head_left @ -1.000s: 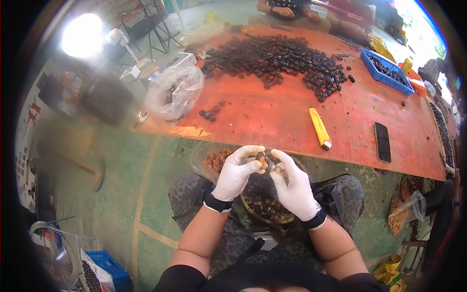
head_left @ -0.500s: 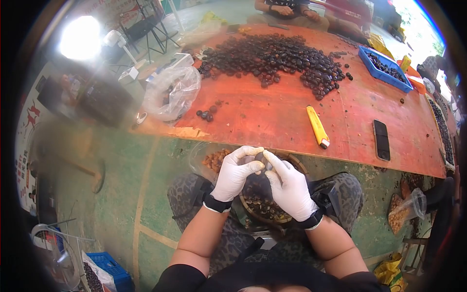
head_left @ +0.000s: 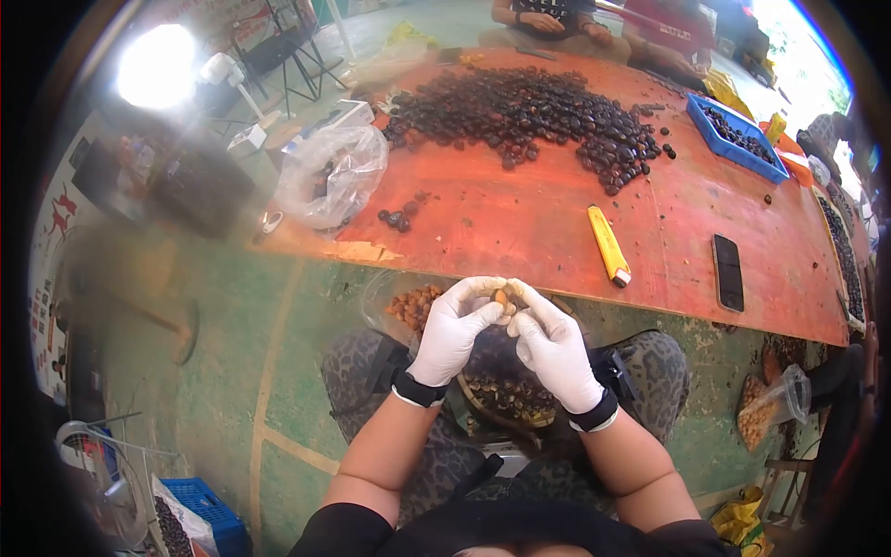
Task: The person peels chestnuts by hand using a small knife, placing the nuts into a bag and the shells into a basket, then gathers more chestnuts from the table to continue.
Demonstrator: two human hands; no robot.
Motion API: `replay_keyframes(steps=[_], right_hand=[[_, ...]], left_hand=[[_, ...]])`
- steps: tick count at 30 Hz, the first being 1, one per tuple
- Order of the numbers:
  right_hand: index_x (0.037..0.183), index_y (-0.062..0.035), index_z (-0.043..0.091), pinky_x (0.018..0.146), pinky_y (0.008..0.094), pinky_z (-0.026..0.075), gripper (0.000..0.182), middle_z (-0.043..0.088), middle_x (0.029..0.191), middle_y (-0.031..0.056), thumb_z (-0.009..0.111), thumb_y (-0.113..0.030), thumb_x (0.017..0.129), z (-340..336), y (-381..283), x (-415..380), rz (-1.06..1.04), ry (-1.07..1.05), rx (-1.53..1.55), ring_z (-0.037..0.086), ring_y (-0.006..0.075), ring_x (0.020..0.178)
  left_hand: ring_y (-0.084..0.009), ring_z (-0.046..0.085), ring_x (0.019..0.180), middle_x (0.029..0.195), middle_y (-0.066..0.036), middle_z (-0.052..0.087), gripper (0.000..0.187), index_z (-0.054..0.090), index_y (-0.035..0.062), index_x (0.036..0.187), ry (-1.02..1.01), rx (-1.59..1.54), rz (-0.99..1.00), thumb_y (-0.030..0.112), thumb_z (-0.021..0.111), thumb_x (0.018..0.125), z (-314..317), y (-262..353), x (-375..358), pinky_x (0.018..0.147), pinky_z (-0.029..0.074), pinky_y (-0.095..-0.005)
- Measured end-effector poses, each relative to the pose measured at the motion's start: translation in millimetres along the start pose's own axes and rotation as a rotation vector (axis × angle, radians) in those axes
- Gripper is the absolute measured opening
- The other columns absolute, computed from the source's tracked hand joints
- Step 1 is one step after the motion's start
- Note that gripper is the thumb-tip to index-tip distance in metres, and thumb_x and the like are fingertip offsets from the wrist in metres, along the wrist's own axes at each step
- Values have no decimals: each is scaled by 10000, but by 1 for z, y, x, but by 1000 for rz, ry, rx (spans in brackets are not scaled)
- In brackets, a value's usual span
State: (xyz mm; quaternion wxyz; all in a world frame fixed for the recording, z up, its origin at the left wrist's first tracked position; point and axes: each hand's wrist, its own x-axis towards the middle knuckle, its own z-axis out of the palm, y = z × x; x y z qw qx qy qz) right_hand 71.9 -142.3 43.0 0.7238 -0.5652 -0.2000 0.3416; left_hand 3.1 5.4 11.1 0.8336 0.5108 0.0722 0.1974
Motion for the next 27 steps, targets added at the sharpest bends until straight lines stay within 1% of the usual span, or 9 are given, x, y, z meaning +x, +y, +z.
replay_keyframes(steps=[7,13,16,17,19,20,21,25,27], right_hand=[[1458,-96,500,549,169,385,458,563,852,-33,525,-54,1003,-3,3,0,25,-46,-43,437,14,622],[1456,-111,508,520,169,373,458,560,822,-35,512,-62,1000,-2,-2,-2,119,-56,135,429,13,574],[1456,-97,504,499,170,364,449,556,802,-34,505,-82,1007,-5,-1,-1,143,-54,136,433,15,556],[1455,-88,502,492,170,361,445,555,795,-34,503,-91,1010,-6,0,-1,150,-51,124,436,16,552],[1448,-66,503,480,170,353,434,553,785,-33,489,-88,1016,-21,5,12,14,9,8,434,16,540],[1445,-55,504,474,170,349,429,552,780,-33,483,-87,1018,-31,3,18,-55,44,-50,433,16,535],[1435,-30,507,475,168,346,418,552,780,-31,471,-78,1021,-38,-6,19,3,65,108,421,14,530],[1491,-80,447,514,169,368,473,555,792,-34,463,-68,1019,-36,-19,5,-11,-12,-63,418,15,556],[1538,-130,382,578,175,399,560,562,825,-35,475,-44,993,-27,-18,-3,-34,-100,-162,423,16,618]], left_hand=[[-150,633,1032,1143,-80,655,338,580,20,1172,-4,4,57,-63,690,863,0,-5,1,896,522,-297],[-124,656,905,1007,-73,685,304,624,14,1090,75,113,101,-128,676,826,-2,-10,1,808,546,-256],[-130,662,857,983,-73,696,234,647,4,1071,84,110,89,-95,661,859,-3,-10,2,788,548,-263],[-144,669,864,993,-82,693,221,644,-1,1088,-14,96,54,-37,678,873,-5,-8,0,779,552,-272],[-173,683,879,1013,-99,688,250,637,-11,1124,-211,67,-18,78,711,902,-5,3,-4,761,559,-288],[-177,680,824,1017,-111,685,325,640,-19,1162,-274,169,-96,209,696,936,6,8,-12,731,559,-286],[-177,677,845,1035,-110,679,344,628,-12,1188,-270,132,-103,219,691,941,7,5,-12,753,557,-290],[-173,648,996,1109,-85,642,410,542,25,1314,-84,-21,-39,179,670,956,-2,1,-2,882,528,-314],[-170,649,977,1108,-80,642,388,552,29,1295,-67,-62,-65,158,675,950,-8,-2,-2,877,524,-311]])
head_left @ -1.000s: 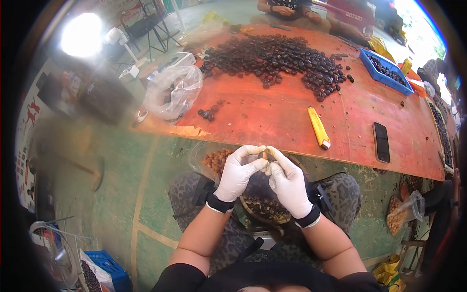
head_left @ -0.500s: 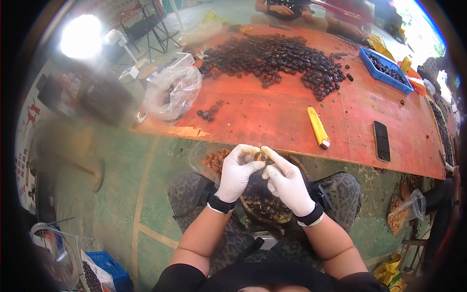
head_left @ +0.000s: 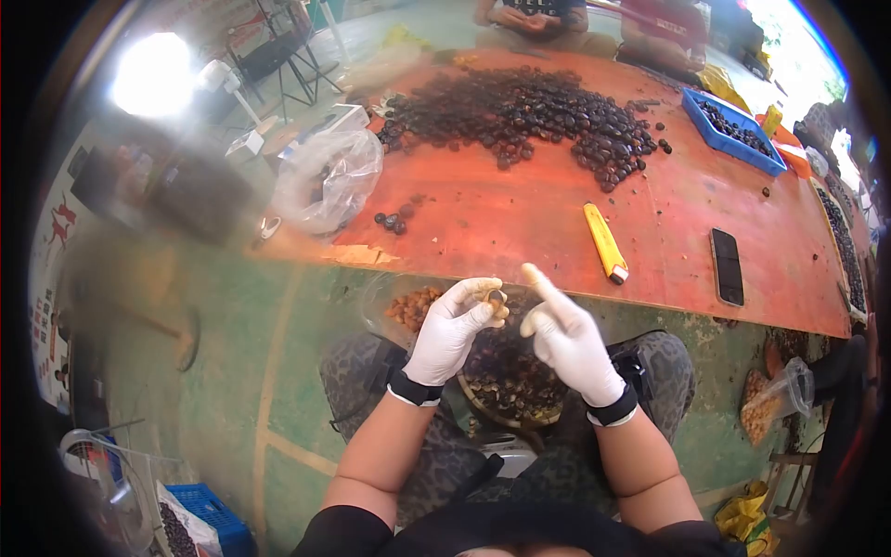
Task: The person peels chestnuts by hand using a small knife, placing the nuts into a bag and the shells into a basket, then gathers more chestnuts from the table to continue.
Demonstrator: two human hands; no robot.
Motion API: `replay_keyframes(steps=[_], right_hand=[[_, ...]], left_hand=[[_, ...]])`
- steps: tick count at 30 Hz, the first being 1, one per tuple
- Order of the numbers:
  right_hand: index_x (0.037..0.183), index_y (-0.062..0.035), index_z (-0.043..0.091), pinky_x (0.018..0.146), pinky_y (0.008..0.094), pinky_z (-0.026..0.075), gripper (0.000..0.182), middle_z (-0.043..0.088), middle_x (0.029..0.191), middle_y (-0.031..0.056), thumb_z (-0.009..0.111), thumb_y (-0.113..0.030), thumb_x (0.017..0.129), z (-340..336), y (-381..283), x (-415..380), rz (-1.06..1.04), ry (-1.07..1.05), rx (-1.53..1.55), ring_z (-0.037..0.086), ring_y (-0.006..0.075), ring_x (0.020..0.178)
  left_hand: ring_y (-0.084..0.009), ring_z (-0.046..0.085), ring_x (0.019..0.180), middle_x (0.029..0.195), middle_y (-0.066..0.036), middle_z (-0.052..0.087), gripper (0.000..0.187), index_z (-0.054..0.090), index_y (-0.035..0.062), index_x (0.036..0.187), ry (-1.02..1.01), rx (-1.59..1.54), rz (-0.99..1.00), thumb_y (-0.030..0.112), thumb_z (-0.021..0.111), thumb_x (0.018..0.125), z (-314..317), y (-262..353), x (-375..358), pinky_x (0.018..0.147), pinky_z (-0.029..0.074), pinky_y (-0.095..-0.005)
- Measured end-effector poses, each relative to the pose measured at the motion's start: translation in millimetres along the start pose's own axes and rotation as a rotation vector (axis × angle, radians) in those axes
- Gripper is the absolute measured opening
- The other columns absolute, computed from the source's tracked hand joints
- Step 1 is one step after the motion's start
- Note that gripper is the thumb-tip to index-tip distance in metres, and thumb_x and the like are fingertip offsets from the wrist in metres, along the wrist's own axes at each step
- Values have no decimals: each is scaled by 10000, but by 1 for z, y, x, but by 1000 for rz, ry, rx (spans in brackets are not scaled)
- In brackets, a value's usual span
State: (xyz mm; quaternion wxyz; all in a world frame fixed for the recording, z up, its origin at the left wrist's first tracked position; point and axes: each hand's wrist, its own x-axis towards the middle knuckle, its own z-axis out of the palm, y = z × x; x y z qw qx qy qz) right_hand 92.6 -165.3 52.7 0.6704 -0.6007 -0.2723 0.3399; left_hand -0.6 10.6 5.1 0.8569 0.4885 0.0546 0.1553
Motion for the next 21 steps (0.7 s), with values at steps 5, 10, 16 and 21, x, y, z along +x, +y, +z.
replay_keyframes(steps=[5,10,16,21], right_hand=[[1525,-114,403,553,174,391,532,572,836,-21,479,-58,1001,3,10,2,99,-143,133,439,24,615],[1476,-96,473,491,171,380,433,592,843,7,464,-146,1047,-4,4,7,171,-191,375,467,43,581],[1447,-68,486,464,186,387,409,605,864,42,467,-178,1054,-9,11,10,300,-171,674,478,70,568],[1447,-47,475,461,191,372,409,598,872,42,451,-164,1056,-1,21,12,235,-33,606,468,69,558]], left_hand=[[-130,643,930,1065,-51,658,280,585,24,1196,-29,-53,33,79,676,937,1,-10,3,807,522,-269],[-123,629,928,1074,-39,657,310,584,40,1188,-1,18,42,139,709,922,0,-8,3,797,494,-256],[-127,624,958,1098,-42,659,347,577,32,1215,-38,-18,39,162,714,924,-3,-10,5,840,490,-266],[-100,608,932,1106,-39,659,379,551,8,1301,10,-51,47,152,658,966,10,-12,6,813,478,-240]])
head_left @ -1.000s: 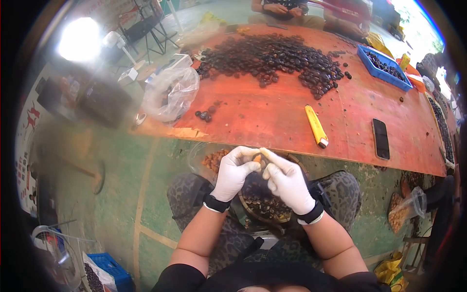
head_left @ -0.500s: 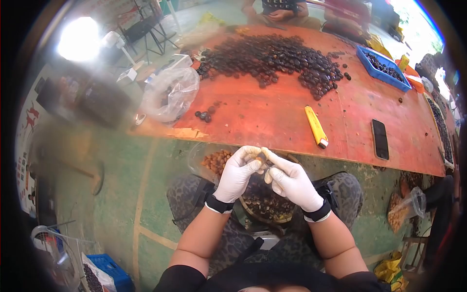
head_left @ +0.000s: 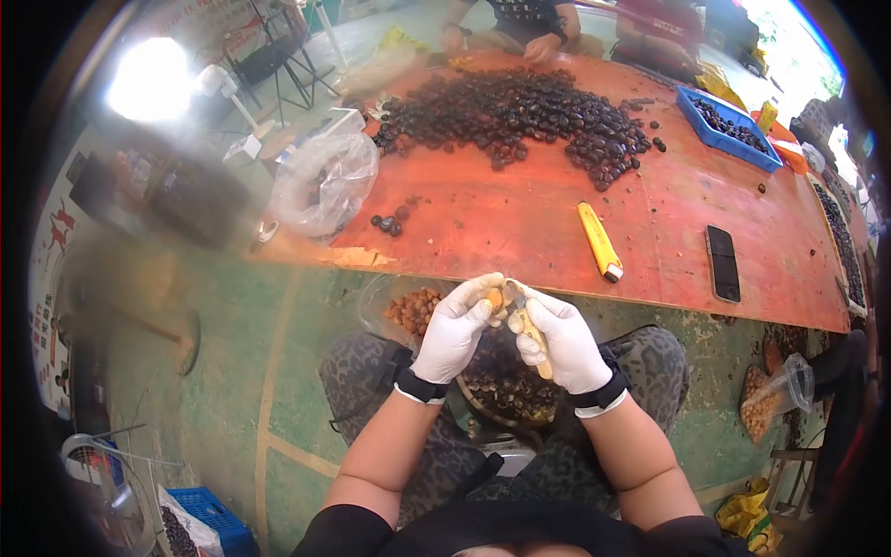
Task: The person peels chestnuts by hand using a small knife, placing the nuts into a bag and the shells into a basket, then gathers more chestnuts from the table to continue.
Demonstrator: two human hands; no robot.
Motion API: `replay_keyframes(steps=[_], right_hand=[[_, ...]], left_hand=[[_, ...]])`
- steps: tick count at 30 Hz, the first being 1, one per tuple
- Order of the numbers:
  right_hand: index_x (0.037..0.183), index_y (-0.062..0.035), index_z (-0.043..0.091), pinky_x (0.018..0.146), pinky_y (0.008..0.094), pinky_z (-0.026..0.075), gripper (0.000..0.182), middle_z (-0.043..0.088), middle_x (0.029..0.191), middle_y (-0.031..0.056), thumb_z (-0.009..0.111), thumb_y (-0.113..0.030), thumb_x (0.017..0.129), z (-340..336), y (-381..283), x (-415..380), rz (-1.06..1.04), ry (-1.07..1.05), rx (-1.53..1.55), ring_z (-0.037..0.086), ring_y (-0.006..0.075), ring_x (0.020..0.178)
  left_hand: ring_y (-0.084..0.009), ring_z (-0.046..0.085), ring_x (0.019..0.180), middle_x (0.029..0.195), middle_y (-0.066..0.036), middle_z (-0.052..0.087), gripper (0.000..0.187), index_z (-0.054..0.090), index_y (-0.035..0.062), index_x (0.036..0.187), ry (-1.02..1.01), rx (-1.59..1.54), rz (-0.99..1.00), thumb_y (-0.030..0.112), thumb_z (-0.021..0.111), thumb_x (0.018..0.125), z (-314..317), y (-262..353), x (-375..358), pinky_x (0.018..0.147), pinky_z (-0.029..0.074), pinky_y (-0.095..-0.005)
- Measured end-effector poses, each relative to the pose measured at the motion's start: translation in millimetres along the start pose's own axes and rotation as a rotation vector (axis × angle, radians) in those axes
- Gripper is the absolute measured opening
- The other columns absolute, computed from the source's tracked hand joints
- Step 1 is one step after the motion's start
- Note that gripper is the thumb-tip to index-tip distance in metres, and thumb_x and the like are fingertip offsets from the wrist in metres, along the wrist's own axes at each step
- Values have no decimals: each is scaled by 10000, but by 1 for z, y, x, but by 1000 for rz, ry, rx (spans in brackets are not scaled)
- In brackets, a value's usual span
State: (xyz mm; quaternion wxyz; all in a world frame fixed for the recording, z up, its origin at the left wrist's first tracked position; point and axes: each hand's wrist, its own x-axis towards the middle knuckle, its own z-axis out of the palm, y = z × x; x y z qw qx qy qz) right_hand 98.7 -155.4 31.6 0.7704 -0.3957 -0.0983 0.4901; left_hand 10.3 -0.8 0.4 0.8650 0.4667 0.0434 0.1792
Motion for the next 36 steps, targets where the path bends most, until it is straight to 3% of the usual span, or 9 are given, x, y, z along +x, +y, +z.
replay_keyframes(steps=[4,7,14,16,18,20,23,26,36], right_hand=[[1441,-36,486,462,182,360,410,595,850,23,444,-127,1044,6,8,4,-116,132,-258,466,54,560],[1428,-30,511,483,183,362,405,563,775,-23,463,-106,1033,11,9,4,-171,175,-329,435,27,560],[1463,-15,458,527,186,382,447,557,778,-29,471,-99,1024,-2,1,11,-263,303,-364,444,25,580],[1446,-13,472,468,183,349,435,552,776,-22,487,-125,1025,-3,6,8,-312,262,-482,436,24,542],[1322,12,554,626,237,460,345,591,776,15,518,-99,997,4,10,2,-292,265,-683,544,82,670],[1179,-17,540,696,307,503,221,626,806,119,565,-36,960,7,23,3,-304,266,-720,609,171,721],[1336,-48,506,771,365,521,399,623,914,202,569,-6,944,23,21,-8,-488,246,-887,656,334,827],[1446,-62,444,793,385,528,534,644,999,221,582,-12,933,8,29,0,-671,132,-1126,662,359,891],[1465,-64,440,806,408,531,554,634,1047,242,567,-22,927,23,32,-1,-740,168,-1128,644,400,940]], left_hand=[[-116,616,955,1120,-53,662,391,549,3,1312,7,15,-30,163,652,970,-4,-7,0,830,484,-252],[-150,622,995,1125,-68,658,330,577,17,1254,-29,-22,-58,141,658,959,-6,-7,1,869,496,-286],[-201,632,1025,1100,-95,660,279,603,85,1138,-213,-140,-134,122,732,894,-5,8,-7,867,513,-321],[-217,640,1049,1118,-89,656,274,601,91,1127,-132,-173,-77,91,731,887,-2,7,-6,899,531,-345],[-209,647,1050,1131,-90,654,250,597,70,1117,-45,-217,-2,64,712,895,-3,3,-4,913,540,-340],[-201,635,1083,1143,-86,645,256,594,62,1112,2,-246,17,10,702,886,-8,0,-5,931,539,-330],[-189,630,1085,1142,-80,640,271,596,53,1105,54,-267,67,-50,689,872,-5,-3,-3,955,532,-324],[-182,627,1083,1145,-79,632,286,599,46,1094,80,-273,129,-95,677,858,-8,-7,-2,963,529,-321],[-164,618,1020,1106,-54,588,325,566,80,1026,98,-260,192,-162,654,828,5,-10,-2,899,525,-308]])
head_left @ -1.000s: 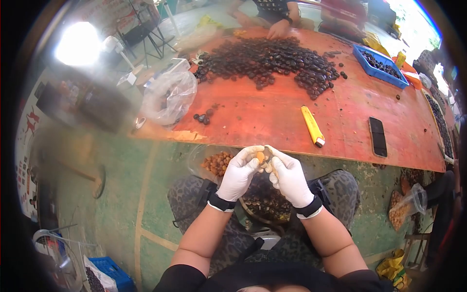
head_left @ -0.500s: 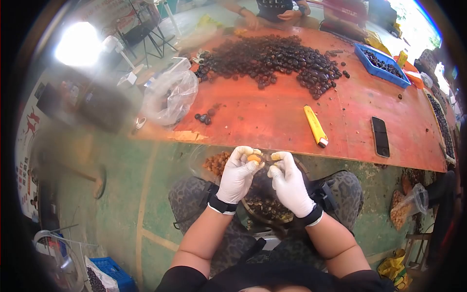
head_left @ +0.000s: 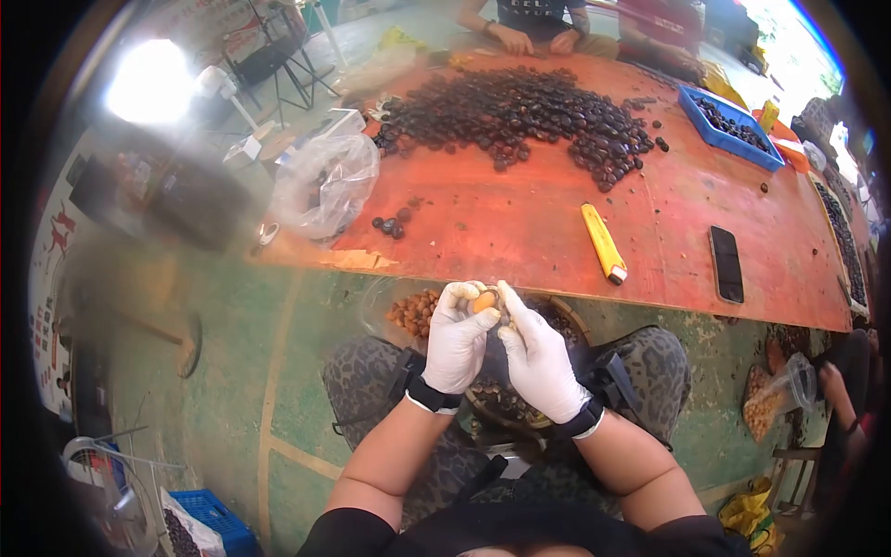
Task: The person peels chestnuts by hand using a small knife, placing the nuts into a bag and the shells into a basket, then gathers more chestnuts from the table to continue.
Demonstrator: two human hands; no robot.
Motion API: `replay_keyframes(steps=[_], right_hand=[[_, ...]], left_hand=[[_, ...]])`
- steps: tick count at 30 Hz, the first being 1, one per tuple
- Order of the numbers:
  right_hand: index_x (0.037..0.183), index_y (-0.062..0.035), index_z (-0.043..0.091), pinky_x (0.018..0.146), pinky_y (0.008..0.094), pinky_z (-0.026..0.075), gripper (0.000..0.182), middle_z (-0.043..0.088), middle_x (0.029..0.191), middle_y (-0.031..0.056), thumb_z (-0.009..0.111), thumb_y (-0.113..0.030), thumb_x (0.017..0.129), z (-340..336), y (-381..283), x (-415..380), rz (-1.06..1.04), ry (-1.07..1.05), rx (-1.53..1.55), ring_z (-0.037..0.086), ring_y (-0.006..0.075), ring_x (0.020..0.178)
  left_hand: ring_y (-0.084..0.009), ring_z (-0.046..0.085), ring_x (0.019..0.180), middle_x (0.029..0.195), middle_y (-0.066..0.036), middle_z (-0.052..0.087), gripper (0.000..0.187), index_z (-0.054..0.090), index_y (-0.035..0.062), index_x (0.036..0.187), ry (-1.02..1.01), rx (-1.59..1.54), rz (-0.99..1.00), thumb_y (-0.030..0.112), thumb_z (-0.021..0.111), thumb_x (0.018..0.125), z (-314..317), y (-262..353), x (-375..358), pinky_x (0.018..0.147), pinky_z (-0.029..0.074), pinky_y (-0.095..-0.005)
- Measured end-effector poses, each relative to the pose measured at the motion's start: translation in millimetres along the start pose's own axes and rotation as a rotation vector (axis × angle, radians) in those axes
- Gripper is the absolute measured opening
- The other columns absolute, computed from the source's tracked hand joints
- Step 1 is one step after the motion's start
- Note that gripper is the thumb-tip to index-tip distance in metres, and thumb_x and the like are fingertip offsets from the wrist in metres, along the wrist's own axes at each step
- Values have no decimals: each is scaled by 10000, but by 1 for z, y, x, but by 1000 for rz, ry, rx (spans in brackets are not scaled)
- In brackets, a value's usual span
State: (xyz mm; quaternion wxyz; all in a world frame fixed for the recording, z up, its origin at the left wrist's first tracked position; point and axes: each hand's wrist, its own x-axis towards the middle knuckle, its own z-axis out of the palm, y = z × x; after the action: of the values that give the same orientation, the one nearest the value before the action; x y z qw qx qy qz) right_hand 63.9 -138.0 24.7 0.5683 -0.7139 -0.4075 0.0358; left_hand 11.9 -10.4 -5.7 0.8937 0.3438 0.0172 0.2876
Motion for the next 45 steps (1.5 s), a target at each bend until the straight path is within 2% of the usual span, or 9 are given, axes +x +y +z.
replay_keyframes(steps=[7,16,22,29,32,36,41,44,45], right_hand=[[1447,-91,474,793,404,524,512,613,977,228,547,-26,944,7,-1,1,-2,67,-18,629,403,893],[1405,-87,532,771,403,517,471,633,973,230,549,-10,940,6,1,6,24,51,-25,630,389,858],[1393,-82,545,777,388,516,459,636,937,214,552,-9,940,-2,9,13,114,57,18,629,361,841],[1426,-97,509,749,389,512,491,611,914,200,568,-32,943,-15,-2,8,33,-5,-132,615,358,813],[1427,-96,506,741,390,511,493,604,906,200,569,-32,942,-15,-3,9,18,15,-142,611,363,804],[1419,-85,513,761,392,508,477,607,917,207,550,-28,947,-24,7,17,10,118,-144,620,363,825],[1413,-101,523,767,395,498,457,598,902,193,544,-53,959,-28,7,16,85,46,-136,611,360,823],[1410,-106,525,762,397,494,448,598,904,187,548,-70,964,-29,8,13,56,-15,-126,604,364,823],[1406,-105,529,762,402,494,446,600,906,187,552,-75,962,-30,8,13,66,-33,-140,605,366,826]], left_hand=[[-149,607,1009,1102,-46,570,331,536,86,984,14,126,108,-174,657,818,6,-3,-1,867,521,-284],[-159,624,989,1112,-61,592,270,542,61,997,51,136,124,-129,663,848,2,-3,2,922,502,-299],[-176,637,1046,1198,-75,596,231,572,46,1120,-20,271,6,-45,635,917,-2,1,0,960,526,-330],[-184,637,1046,1170,-68,619,260,567,31,1208,56,32,-203,22,621,954,12,22,0,938,541,-345],[-203,624,1100,1213,-86,610,320,548,25,1284,-70,115,-155,42,604,969,-20,12,2,965,532,-351],[-229,625,1119,1262,-107,600,396,515,8,1355,-13,156,-185,37,598,969,3,21,2,978,526,-354],[-236,631,1128,1272,-110,611,400,524,-4,1353,36,290,-153,25,590,959,-9,30,7,960,530,-353],[-217,627,1124,1264,-107,622,384,543,-15,1331,-15,595,-131,25,577,951,-27,52,11,950,526,-338],[-168,625,1097,1245,-103,638,385,561,-33,1309,-12,729,-131,-2,555,925,-34,61,12,932,514,-298]])
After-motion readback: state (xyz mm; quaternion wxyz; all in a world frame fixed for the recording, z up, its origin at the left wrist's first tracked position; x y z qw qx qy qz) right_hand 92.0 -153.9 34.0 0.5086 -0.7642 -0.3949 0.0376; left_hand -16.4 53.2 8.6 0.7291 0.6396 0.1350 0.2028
